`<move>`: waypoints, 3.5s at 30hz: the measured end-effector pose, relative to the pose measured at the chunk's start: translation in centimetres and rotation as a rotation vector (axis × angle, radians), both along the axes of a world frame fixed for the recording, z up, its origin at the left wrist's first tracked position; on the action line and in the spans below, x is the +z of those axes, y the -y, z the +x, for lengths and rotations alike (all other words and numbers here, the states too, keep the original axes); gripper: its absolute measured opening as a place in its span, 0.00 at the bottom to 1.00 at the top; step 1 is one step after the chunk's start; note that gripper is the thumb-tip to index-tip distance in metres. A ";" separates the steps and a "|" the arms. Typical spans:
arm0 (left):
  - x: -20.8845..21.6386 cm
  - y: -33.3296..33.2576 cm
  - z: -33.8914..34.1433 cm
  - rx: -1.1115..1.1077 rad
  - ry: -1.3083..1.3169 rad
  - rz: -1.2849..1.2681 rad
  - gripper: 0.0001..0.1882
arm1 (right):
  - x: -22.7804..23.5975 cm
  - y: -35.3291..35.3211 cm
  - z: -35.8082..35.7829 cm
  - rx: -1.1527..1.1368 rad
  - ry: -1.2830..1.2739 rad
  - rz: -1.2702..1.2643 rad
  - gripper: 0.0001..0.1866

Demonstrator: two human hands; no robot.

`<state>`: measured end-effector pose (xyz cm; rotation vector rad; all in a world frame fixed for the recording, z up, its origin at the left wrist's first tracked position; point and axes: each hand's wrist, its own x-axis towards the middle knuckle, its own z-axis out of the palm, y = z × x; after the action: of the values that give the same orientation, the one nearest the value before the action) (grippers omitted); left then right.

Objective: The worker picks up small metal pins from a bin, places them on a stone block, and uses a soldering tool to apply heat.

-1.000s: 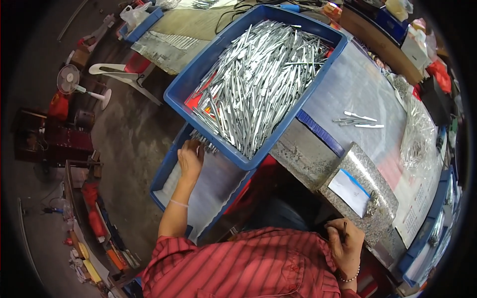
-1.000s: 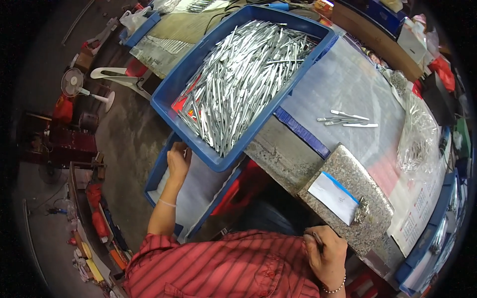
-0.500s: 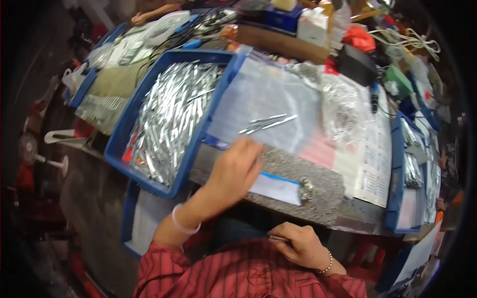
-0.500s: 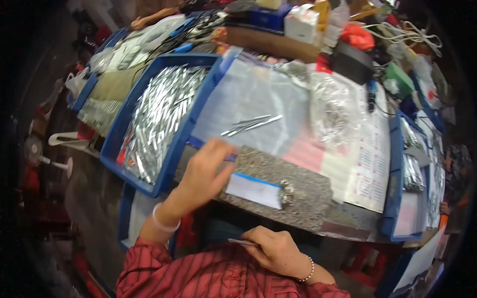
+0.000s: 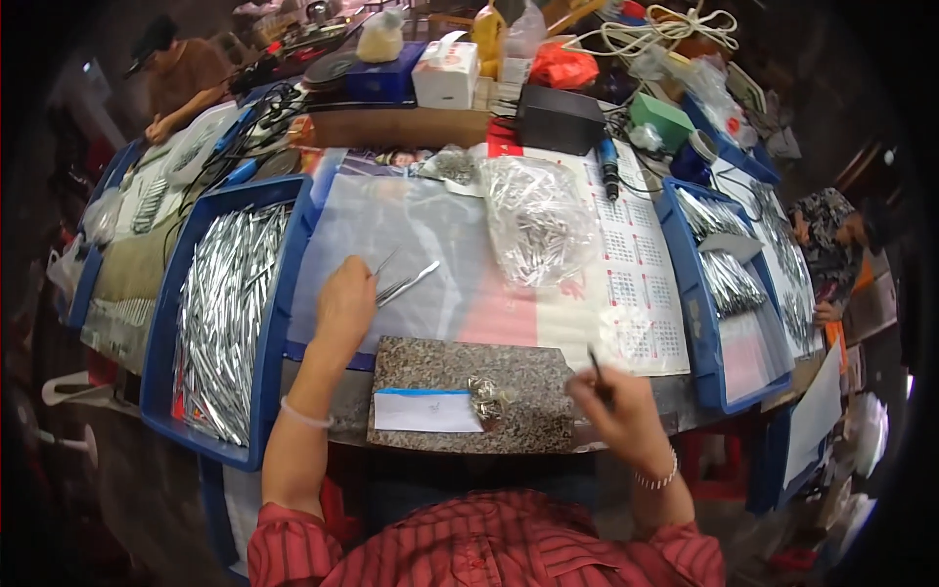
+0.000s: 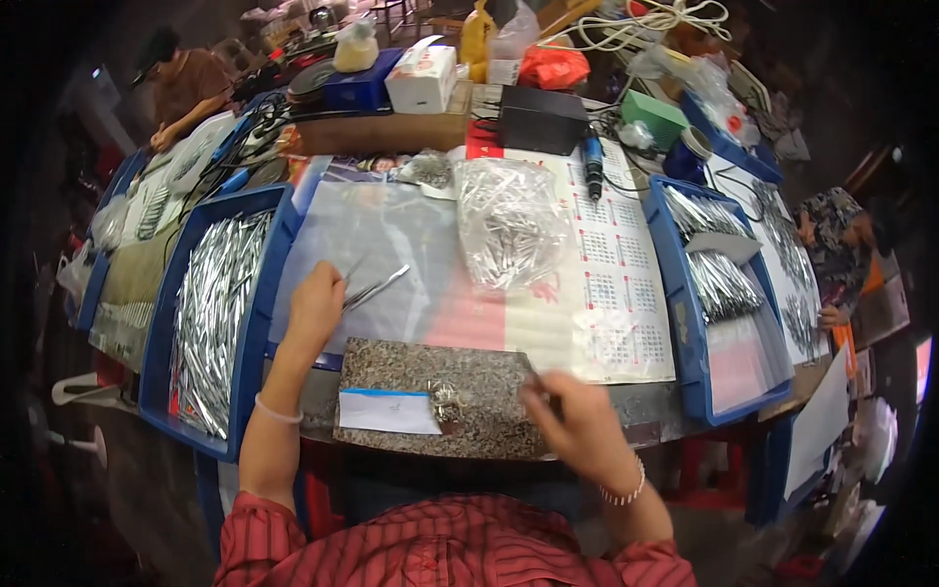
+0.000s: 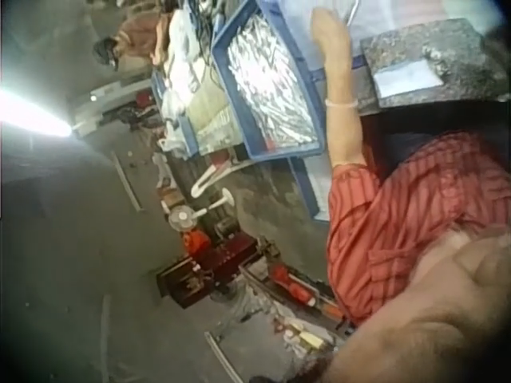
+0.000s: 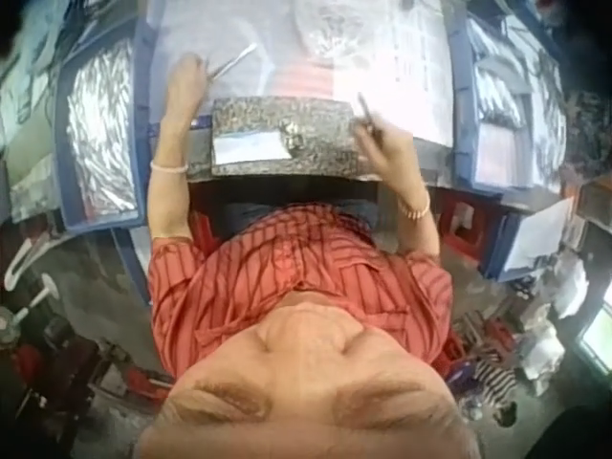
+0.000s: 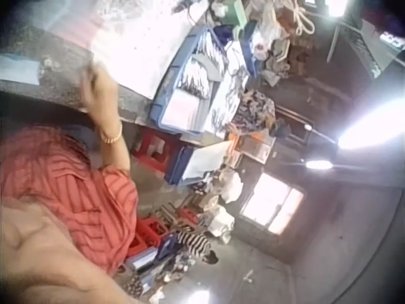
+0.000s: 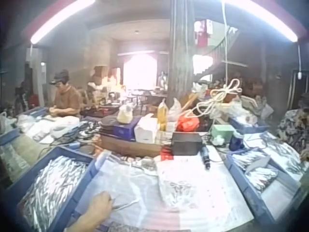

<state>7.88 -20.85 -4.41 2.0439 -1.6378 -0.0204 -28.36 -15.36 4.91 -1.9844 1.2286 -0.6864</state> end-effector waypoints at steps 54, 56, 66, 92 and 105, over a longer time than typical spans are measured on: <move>5.4 -19.7 -9.9 -0.289 -1.642 0.081 0.11 | -0.1 -5.3 6.8 0.256 0.420 0.327 0.13; 5.0 -19.7 -9.8 -0.300 -1.662 -0.018 0.12 | 0.1 -6.2 7.0 0.167 0.483 0.502 0.13; 5.0 -19.6 -9.8 -0.307 -1.729 0.012 0.19 | -1.1 -6.1 8.1 0.358 0.316 0.034 0.11; 4.5 -19.7 -9.3 -0.245 -1.605 -0.016 0.14 | -2.8 -7.6 9.2 0.512 0.177 -0.271 0.20; 4.3 -19.4 -8.0 -0.323 -1.696 0.020 0.12 | -4.1 -5.6 8.8 0.512 0.449 0.300 0.15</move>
<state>-0.16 -1.42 -0.15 0.9244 -0.7082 -1.4076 -19.53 -9.72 0.81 -1.6699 0.4917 -0.5968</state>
